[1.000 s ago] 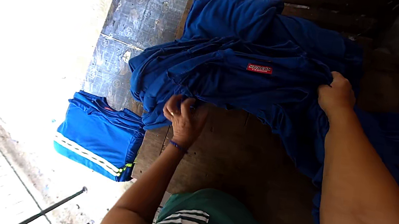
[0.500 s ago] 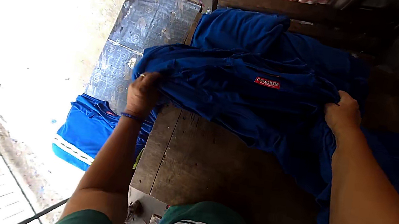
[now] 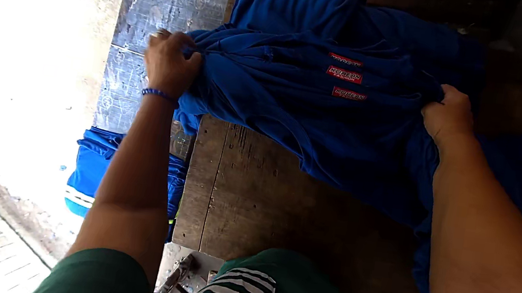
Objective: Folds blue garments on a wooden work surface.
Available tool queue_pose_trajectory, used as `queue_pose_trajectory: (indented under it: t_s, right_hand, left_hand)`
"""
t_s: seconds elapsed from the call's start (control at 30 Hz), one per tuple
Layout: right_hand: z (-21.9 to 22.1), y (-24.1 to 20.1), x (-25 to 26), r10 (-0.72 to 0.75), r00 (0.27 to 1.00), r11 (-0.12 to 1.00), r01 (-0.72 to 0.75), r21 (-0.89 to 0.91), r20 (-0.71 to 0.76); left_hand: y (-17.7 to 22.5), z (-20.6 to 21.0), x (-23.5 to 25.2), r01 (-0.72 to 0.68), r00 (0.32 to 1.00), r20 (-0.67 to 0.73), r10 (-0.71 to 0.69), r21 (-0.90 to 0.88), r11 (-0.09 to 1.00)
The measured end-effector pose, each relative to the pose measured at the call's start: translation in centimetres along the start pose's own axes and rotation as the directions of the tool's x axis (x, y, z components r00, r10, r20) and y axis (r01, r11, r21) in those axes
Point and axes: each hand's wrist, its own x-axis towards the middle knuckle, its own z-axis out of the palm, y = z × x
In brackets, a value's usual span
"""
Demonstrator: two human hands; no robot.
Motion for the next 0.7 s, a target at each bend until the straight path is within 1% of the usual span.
queue_pose_trajectory:
  t_s: [0.03, 0.07, 0.1, 0.13, 0.17, 0.2, 0.23, 0.27, 0.3, 0.33, 0.37, 0.4, 0.43, 0.47, 0.5, 0.53, 0.57, 0.63, 0.7]
  right_hand:
    - [0.0, 0.0, 0.0, -0.002, 1.0, 1.0, 0.002, 0.001, 0.002]
    - [0.0, 0.0, 0.0, -0.004, 1.0, 1.0, 0.004, 0.0, 0.005]
    - [0.0, 0.0, -0.1, -0.004, 1.0, 1.0, 0.004, 0.001, 0.01]
    - [0.0, 0.0, 0.0, -0.007, 1.0, 1.0, 0.007, 0.0, 0.011]
    - [0.0, 0.1, 0.0, -0.012, 1.0, 1.0, 0.012, -0.001, 0.009]
    - [0.0, 0.1, 0.1, -0.017, 1.0, 1.0, 0.017, 0.005, 0.008]
    - [0.0, 0.0, 0.0, -0.018, 1.0, 1.0, 0.017, 0.013, 0.009]
    - [0.0, 0.1, 0.1, -0.016, 1.0, 1.0, 0.016, 0.011, 0.011]
    - [0.0, 0.2, 0.1, -0.017, 1.0, 1.0, 0.017, 0.005, 0.012]
    - [0.0, 0.2, 0.2, -0.02, 1.0, 1.0, 0.02, 0.006, 0.012]
    - [0.0, 0.2, 0.2, -0.024, 1.0, 1.0, 0.023, 0.01, 0.011]
    - [0.0, 0.3, 0.1, -0.024, 1.0, 1.0, 0.024, 0.015, 0.014]
    - [0.1, 0.2, 0.0, -0.023, 1.0, 0.999, 0.023, 0.023, 0.013]
    - [0.0, 0.3, -0.1, -0.025, 1.0, 0.999, 0.024, 0.032, 0.009]
    - [0.0, 0.3, -0.2, -0.025, 1.0, 0.999, 0.025, 0.034, 0.007]
    - [0.0, 0.3, -0.3, -0.029, 1.0, 0.999, 0.029, 0.029, 0.007]
    - [-0.1, 0.3, -0.5, -0.037, 0.999, 0.999, 0.037, 0.024, 0.007]
    - [-0.2, 0.2, -0.8, -0.056, 0.998, 0.998, 0.056, 0.017, 0.007]
    - [-0.3, 0.1, -0.7, -0.058, 0.998, 0.998, 0.058, 0.016, 0.002]
  left_hand:
    - [0.8, -0.4, -1.7, 0.048, 0.99, -0.135, -0.047, 0.007, 0.999]
    - [1.4, -0.4, -3.6, 0.089, 0.956, -0.276, -0.096, -0.039, 0.995]
    - [2.0, 0.0, -5.7, 0.106, 0.905, -0.396, -0.155, -0.142, 0.984]
    - [2.6, 1.1, -7.8, 0.1, 0.839, -0.484, -0.25, -0.314, 0.944]
    - [3.5, 2.8, -9.9, 0.071, 0.759, -0.517, -0.395, -0.538, 0.84]
    - [4.9, 4.7, -11.7, 0.015, 0.676, -0.481, -0.558, -0.748, 0.663]
    - [6.7, 6.4, -13.6, 0.002, 0.636, -0.35, -0.688, -0.891, 0.455]
    - [8.8, 7.9, -15.9, 0.051, 0.671, -0.167, -0.723, -0.961, 0.27]
    - [10.9, 9.4, -18.1, 0.129, 0.734, -0.017, -0.679, -0.978, 0.164]
    - [12.6, 10.6, -20.3, 0.212, 0.838, 0.126, -0.531, -0.972, 0.102]
    - [14.0, 12.2, -21.6, 0.279, 0.892, 0.227, -0.392, -0.957, 0.079]
    - [15.2, 13.6, -22.3, 0.331, 0.906, 0.302, -0.297, -0.942, 0.049]
    - [16.3, 14.7, -22.4, 0.361, 0.908, 0.344, -0.238, -0.932, 0.033]
    - [17.4, 15.2, -22.2, 0.381, 0.91, 0.367, -0.193, -0.924, 0.039]
    - [18.4, 15.4, -22.0, 0.395, 0.91, 0.382, -0.163, -0.917, 0.052]
    - [19.5, 15.4, -22.0, 0.42, 0.9, 0.41, -0.147, -0.907, 0.041]
    - [20.7, 15.2, -22.3, 0.467, 0.878, 0.464, -0.121, -0.884, 0.003]
    - [23.4, 13.9, -24.5, 0.602, 0.793, 0.608, -0.029, -0.79, -0.118]
    - [26.1, 11.9, -27.8, 0.734, 0.671, 0.738, 0.073, -0.647, -0.206]
